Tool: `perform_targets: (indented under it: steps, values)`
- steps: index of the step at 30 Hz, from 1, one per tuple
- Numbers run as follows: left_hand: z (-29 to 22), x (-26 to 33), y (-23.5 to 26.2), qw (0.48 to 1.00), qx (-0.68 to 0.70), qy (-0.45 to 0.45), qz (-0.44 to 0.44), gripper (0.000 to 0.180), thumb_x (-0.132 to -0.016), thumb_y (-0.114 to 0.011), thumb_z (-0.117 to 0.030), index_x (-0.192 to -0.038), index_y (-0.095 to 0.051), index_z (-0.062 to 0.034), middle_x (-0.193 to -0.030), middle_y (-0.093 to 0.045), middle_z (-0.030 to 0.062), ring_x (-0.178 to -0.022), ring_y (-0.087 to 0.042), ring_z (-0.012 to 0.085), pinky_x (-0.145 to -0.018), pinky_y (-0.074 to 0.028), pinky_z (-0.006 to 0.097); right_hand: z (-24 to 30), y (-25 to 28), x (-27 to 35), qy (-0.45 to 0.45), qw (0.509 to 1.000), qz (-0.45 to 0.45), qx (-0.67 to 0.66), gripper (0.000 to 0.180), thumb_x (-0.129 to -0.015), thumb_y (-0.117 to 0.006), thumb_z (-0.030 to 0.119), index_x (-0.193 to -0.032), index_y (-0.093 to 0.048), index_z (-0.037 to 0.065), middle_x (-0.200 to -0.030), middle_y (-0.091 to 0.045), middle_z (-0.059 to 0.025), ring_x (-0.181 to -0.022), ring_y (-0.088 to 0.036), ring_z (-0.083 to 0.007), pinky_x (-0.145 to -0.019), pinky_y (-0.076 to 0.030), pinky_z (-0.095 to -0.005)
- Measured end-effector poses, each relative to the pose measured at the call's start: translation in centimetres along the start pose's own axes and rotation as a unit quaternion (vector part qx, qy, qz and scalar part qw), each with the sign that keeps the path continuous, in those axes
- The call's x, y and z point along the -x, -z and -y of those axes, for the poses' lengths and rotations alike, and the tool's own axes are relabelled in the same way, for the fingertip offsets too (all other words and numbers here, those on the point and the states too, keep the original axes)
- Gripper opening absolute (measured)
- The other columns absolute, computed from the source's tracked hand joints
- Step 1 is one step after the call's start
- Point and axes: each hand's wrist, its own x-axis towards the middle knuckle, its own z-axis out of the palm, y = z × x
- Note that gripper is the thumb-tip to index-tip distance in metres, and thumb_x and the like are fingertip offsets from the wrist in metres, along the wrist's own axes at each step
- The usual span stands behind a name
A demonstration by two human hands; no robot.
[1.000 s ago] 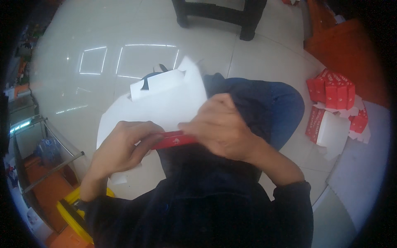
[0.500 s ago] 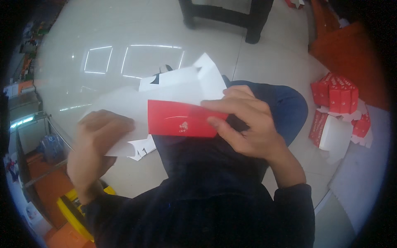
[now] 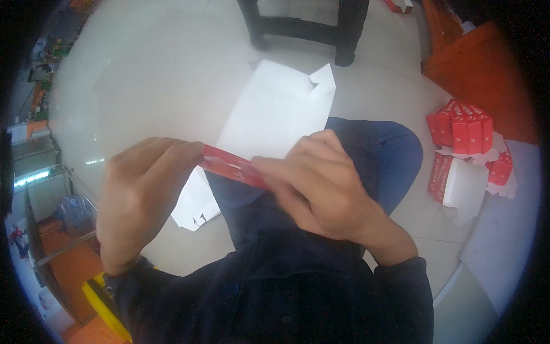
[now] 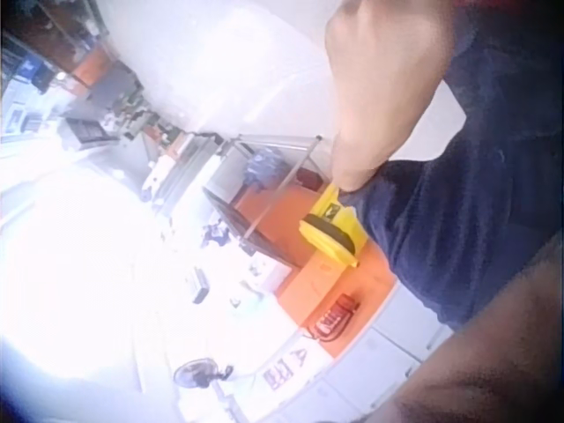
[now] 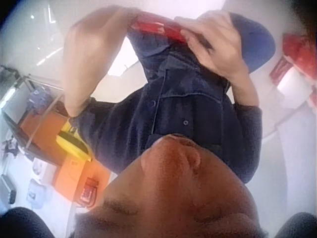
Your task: The person sits on the floor and repeatedly folds white paper sheets into small red boxes. They pick up a sheet, fold it into a box shape, and place the finished box on a stack to the right. The process is repeated continuously throughout the clip.
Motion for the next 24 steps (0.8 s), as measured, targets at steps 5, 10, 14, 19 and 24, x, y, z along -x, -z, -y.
perform_targets:
  steps: [5,10,14,19,24]
  values:
    - [0.2,0.1,-0.8,0.999,0.031,-0.001,0.013,0.014,-0.079,-0.071,0.005,-0.092,-0.068,0.001,-0.084,-0.07,0.0152,-0.075,-0.071,0.0292,-0.065,-0.058,0.035,-0.5,0.1,0.2,-0.037,0.999,0.01,-0.033,0.034,-0.08,-0.076,-0.004,-0.113,-0.072,0.001,-0.082,-0.071,-0.0088,-0.073,-0.062,-0.0189,-0.075,-0.041,-0.033]
    - [-0.2,-0.3,-1.3,0.993,0.098,-0.051,0.044,0.02,-0.078,-0.069,0.005,-0.098,-0.066,0.0008,-0.088,-0.07,0.0149,-0.078,-0.071,0.0309,-0.066,-0.057,0.038,-1.3,0.0,0.0,-0.07,0.99,0.042,-0.115,0.032,-0.081,-0.076,-0.004,-0.112,-0.072,-0.001,-0.087,-0.072,-0.0123,-0.078,-0.065,-0.0229,-0.078,-0.043,-0.0336]
    - [-0.6,-1.1,-1.1,0.986,0.113,-0.033,0.116,0.03,-0.076,-0.071,0.002,-0.105,-0.064,0.0007,-0.092,-0.07,0.0158,-0.084,-0.071,0.0326,-0.071,-0.057,0.038,-1.1,-0.4,-0.2,-0.094,0.977,0.056,-0.182,0.032,-0.081,-0.076,-0.005,-0.114,-0.071,-0.003,-0.095,-0.073,-0.016,-0.086,-0.068,-0.0251,-0.083,-0.048,-0.0341]
    - [-1.1,-1.4,-1.8,0.998,0.006,-0.059,-0.007,0.043,-0.071,-0.073,-0.004,-0.113,-0.065,0.0021,-0.106,-0.069,0.0172,-0.1,-0.068,0.0323,-0.082,-0.056,0.038,-2.0,0.3,0.8,-0.161,0.95,-0.008,-0.268,0.03,-0.087,-0.073,-0.006,-0.116,-0.069,-0.005,-0.105,-0.073,-0.018,-0.098,-0.07,-0.0225,-0.089,-0.053,-0.0317]
    - [-0.2,-1.9,-4.2,0.985,-0.085,-0.119,-0.089,0.036,-0.072,-0.071,-0.006,-0.107,-0.068,0.0063,-0.105,-0.067,0.0165,-0.1,-0.066,0.0284,-0.079,-0.056,0.033,-2.3,0.0,0.9,-0.178,0.941,-0.072,-0.28,0.028,-0.092,-0.071,0.004,-0.119,-0.071,0.001,-0.102,-0.075,-0.0153,-0.095,-0.072,-0.0214,-0.084,-0.055,-0.0314]
